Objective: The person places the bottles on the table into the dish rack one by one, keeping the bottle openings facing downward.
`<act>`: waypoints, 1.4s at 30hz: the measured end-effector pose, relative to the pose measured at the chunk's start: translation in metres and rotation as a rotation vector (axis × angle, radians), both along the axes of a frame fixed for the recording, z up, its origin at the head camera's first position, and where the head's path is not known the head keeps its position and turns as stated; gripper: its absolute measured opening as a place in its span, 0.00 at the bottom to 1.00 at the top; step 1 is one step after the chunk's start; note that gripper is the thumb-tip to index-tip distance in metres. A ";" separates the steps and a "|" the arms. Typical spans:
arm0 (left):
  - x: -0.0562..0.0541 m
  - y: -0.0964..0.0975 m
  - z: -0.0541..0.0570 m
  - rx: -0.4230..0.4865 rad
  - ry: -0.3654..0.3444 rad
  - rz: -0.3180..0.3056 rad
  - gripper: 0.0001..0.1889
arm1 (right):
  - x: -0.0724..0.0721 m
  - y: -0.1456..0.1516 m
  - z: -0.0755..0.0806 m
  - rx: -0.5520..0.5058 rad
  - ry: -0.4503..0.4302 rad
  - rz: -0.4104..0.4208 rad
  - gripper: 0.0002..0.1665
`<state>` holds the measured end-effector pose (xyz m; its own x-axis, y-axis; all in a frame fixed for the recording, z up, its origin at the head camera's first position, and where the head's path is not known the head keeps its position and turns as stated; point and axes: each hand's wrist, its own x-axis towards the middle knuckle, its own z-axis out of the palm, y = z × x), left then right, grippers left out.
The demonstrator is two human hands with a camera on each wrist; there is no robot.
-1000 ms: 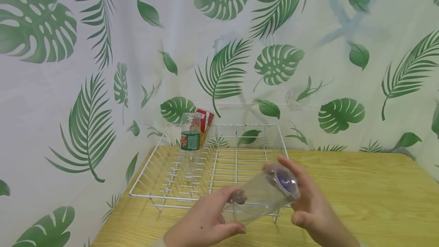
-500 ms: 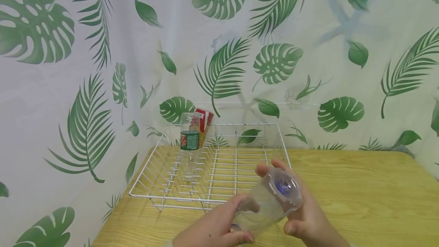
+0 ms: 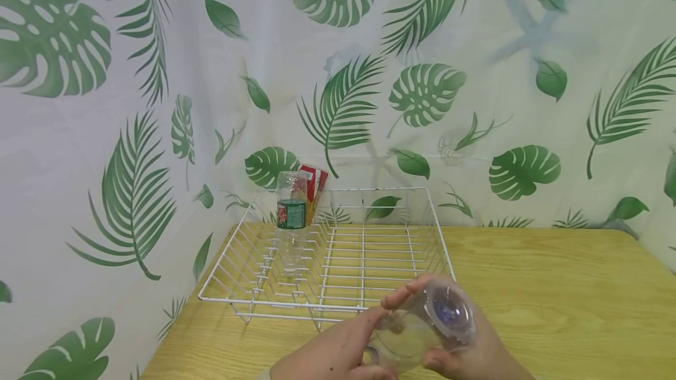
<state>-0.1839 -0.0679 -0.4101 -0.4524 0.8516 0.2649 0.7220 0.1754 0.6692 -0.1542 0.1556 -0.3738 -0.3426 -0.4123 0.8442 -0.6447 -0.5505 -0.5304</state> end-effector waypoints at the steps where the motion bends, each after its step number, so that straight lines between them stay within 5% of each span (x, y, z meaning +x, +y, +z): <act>1: 0.000 0.000 0.000 -0.003 -0.010 0.004 0.39 | 0.000 0.000 0.000 0.005 0.001 -0.005 0.34; 6: 0.001 -0.002 0.003 -0.055 -0.069 0.066 0.39 | -0.002 0.001 0.000 0.031 0.043 -0.042 0.34; 14: 0.001 -0.003 0.013 -0.001 0.032 0.059 0.48 | -0.004 0.004 0.004 -0.005 0.069 -0.027 0.35; 19: -0.002 -0.015 0.017 -0.048 0.178 0.207 0.43 | -0.004 0.006 0.008 -0.011 0.051 -0.007 0.34; 24: -0.009 -0.031 0.019 -0.074 0.208 0.329 0.41 | -0.003 0.008 0.011 -0.004 0.025 0.006 0.33; 33: -0.028 -0.060 0.029 -0.074 0.093 0.507 0.41 | -0.003 0.013 0.011 -0.012 -0.035 0.055 0.33; 42: -0.068 -0.130 0.021 -0.131 0.008 0.800 0.45 | -0.006 0.019 0.009 -0.022 -0.060 0.008 0.32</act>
<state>-0.2524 -0.1979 -0.3890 -0.9360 0.2957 0.1912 0.3497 0.7175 0.6024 -0.1606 0.1742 -0.3648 -0.3894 -0.3971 0.8311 -0.6079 -0.5671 -0.5558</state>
